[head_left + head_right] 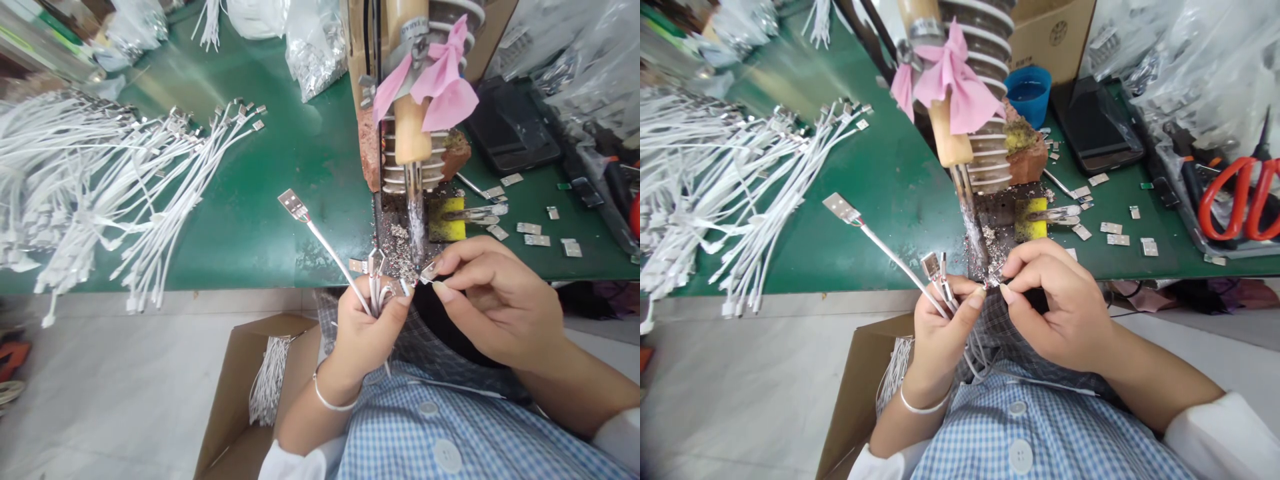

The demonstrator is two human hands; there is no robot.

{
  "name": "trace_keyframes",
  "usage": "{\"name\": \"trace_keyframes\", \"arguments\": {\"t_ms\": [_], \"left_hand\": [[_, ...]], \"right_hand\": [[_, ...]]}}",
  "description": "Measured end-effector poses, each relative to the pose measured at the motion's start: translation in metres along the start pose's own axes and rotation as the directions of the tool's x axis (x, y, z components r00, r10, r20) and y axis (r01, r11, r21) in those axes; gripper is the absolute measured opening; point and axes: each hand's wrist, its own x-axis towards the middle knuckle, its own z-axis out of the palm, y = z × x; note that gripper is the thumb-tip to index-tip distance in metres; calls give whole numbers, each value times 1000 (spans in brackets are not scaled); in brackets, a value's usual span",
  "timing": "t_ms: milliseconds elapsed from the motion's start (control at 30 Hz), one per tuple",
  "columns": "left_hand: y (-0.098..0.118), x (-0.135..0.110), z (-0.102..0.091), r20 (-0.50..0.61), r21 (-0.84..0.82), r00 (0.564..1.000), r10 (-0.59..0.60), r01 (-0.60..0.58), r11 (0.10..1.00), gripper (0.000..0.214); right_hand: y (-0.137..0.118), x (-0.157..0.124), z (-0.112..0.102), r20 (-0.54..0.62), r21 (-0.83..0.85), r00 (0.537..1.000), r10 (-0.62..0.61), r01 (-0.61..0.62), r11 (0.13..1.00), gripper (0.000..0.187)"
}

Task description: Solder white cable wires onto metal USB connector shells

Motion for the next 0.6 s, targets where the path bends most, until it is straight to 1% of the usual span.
{"name": "trace_keyframes", "arguments": {"t_ms": [133,267,600], "left_hand": [[0,0,0,1,-11,1000,17,-17,1000,32],[1,0,0,-5,-13,1000,20,-20,1000,34],[3,1,1,-2,-11,999,43,-43,999,27]], "right_hand": [[-1,2,1,-9,-5,999,-32,32,999,20],[-1,3,2,-6,-16,1000,-23,23,1000,19],[-2,3,1,-6,-24,1000,-27,27,999,18]]}}
